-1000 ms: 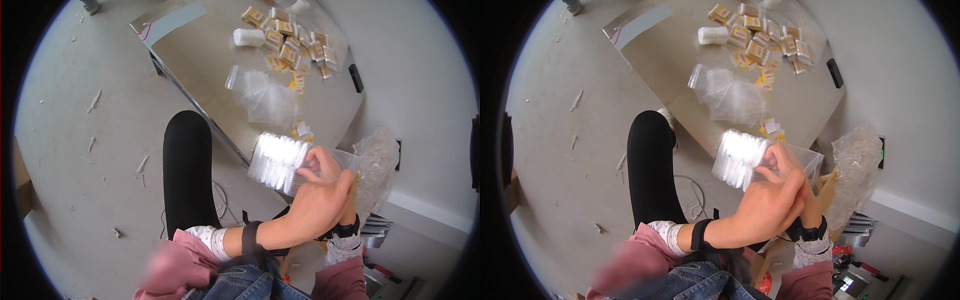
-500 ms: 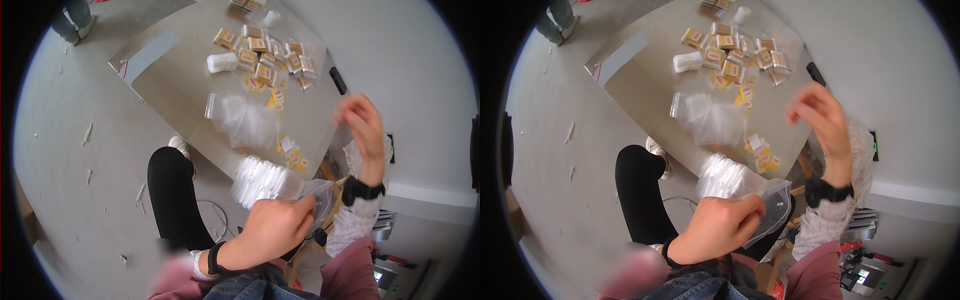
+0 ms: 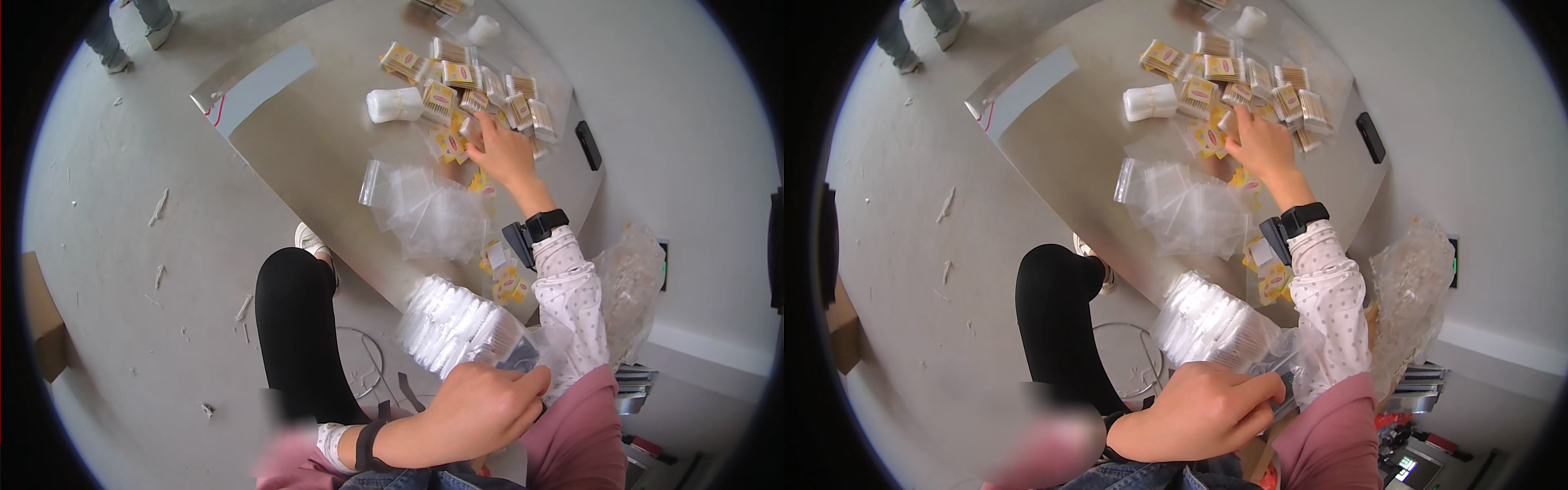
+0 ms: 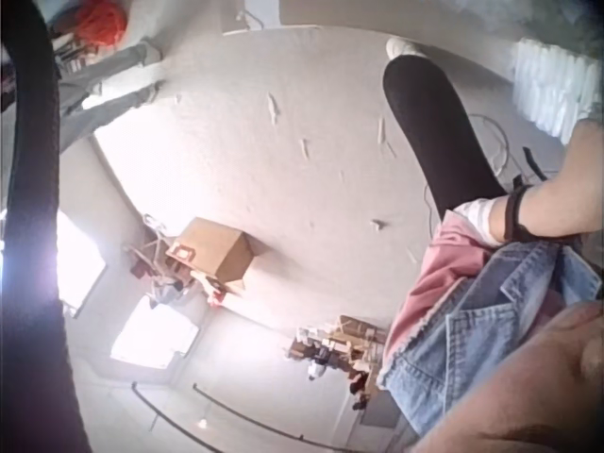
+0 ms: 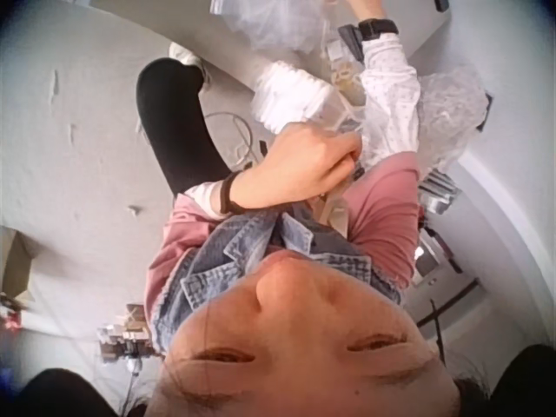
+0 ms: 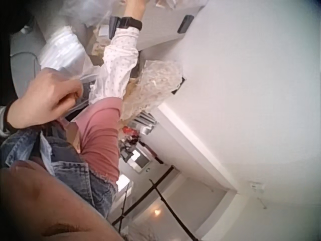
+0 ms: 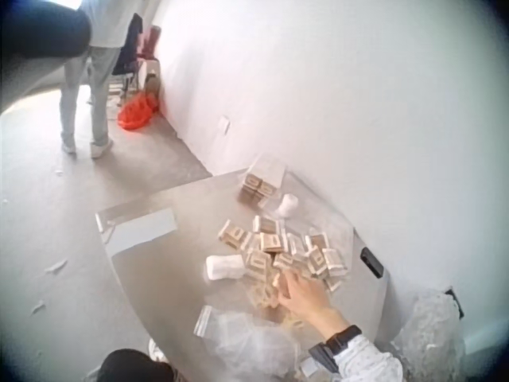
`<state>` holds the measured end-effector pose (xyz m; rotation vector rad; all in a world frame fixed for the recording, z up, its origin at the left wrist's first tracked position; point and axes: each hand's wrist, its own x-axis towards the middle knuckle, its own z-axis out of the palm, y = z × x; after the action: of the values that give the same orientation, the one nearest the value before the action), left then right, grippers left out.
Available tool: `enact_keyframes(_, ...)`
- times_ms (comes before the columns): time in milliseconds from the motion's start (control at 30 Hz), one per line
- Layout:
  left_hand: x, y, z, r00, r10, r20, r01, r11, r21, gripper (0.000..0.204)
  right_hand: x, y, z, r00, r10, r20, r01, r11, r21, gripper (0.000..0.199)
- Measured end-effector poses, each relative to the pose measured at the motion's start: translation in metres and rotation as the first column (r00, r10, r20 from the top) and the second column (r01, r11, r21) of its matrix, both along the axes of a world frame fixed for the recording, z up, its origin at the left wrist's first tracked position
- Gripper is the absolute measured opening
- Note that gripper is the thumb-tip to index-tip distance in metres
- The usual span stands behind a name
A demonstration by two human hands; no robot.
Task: Packing bundles of cotton swabs into small plastic bags and applying labels.
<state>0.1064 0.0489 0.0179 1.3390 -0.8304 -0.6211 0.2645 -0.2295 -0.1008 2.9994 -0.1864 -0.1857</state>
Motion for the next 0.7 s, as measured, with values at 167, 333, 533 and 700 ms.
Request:
enact_keyframes(167,0.001,0.0,0.006,0.999,-0.033,0.028,0.033,0.999,0.033,0.008,-0.026,-0.019,0.027,0.988,-0.152,-0.031,0.151,0.988,-0.043,0.045)
enact_keyframes(333,-0.005,-0.006,0.0,0.997,0.057,-0.052,-0.06,0.997,-0.051,0.014,-0.11,0.002,0.11,0.811,-0.58,-0.072,0.105,0.025,0.994,0.039)
enact_keyframes(533,-0.021,-0.039,0.012,0.965,-0.044,-0.257,-0.023,0.967,-0.252,0.013,-0.238,0.024,0.215,0.796,-0.576,-0.184,0.074,-0.21,0.975,0.039)
enact_keyframes(700,-0.022,-0.032,0.004,0.941,0.007,-0.338,-0.052,0.991,-0.124,0.012,-0.296,0.068,0.231,0.711,-0.64,0.292,-0.09,0.329,0.94,0.033)
